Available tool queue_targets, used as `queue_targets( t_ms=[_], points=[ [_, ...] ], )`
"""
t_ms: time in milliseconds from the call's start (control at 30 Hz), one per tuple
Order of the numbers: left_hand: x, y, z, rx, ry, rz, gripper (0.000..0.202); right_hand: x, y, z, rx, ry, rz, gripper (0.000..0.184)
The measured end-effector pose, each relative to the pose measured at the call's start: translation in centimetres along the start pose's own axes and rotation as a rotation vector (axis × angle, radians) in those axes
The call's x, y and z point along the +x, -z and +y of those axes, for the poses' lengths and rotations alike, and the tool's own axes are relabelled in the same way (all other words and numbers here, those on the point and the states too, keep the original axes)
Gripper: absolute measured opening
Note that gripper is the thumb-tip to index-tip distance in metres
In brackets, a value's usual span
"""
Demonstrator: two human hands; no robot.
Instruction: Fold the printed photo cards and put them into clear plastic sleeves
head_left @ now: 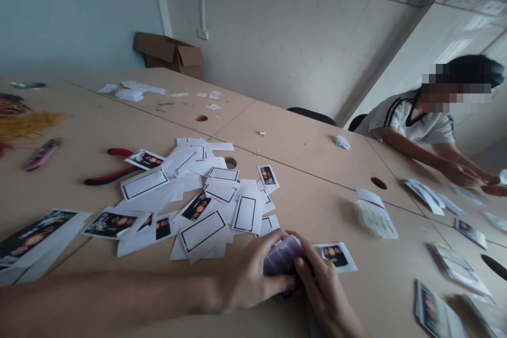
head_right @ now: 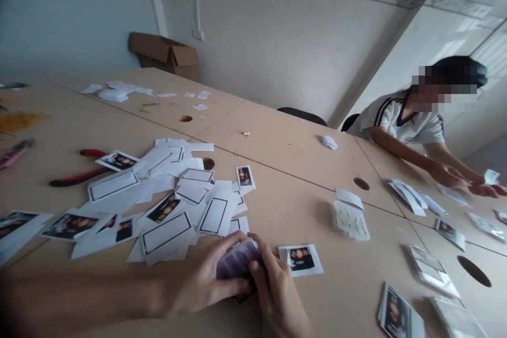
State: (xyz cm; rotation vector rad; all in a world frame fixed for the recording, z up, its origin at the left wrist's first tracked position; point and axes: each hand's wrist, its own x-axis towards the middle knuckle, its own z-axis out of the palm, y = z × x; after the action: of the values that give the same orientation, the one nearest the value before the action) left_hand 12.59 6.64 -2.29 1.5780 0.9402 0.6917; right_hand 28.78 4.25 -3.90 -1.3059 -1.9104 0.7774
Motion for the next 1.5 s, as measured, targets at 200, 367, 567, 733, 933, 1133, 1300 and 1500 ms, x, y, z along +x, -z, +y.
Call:
queue_targets(
  t_ms=[200, 367, 567, 733, 933, 1133, 1300, 1500],
  points=[
    [0.1, 0.0, -0.4, 0.047, 0.061, 0.033, 0.058, 0.0, 0.2, -0.2, 0.014, 0.013, -0.015, 0.035],
    [0.1, 0.1, -0.8, 0.015, 0.038, 0.019, 0.052, -0.1, 0.3, 0.0, 0.028, 0.051, -0.007, 0.036],
    [0.1, 0.2, -0.7, 0.088, 0.036, 0.099, 0.046, -0.1, 0.2, 0.1, 0.044, 0.043, 0.058, 0.032],
    [0.2, 0.4, -0.2, 0.203, 0.052, 0.137, 0.045, 0.3, 0.3, -0.4, 0.078, -0.028, 0.021, 0.026],
    [0.1, 0.5, -0.4, 0.165, 0.095, 0.097, 0.053, 0.5, 0.2, -0.4, 0.081, -0.046, 0.023, 0.026],
    [0.1, -0.2, -1.0, 0.033, 0.101, 0.138, 0.051, 0.3, 0.1, 0.1, 0.077, 0.043, 0.066, 0.027],
    [0.2, -0.1, -0.8, -0.035, 0.086, 0.134, 0.048, 0.2, 0.1, 0.3, 0.039, 0.081, 0.1, 0.028],
    [0.2, 0.0, -1.1, -0.097, 0.082, 0.172, 0.051, 0.6, 0.0, 0.0, 0.044, 0.036, 0.115, 0.029]
  ],
)
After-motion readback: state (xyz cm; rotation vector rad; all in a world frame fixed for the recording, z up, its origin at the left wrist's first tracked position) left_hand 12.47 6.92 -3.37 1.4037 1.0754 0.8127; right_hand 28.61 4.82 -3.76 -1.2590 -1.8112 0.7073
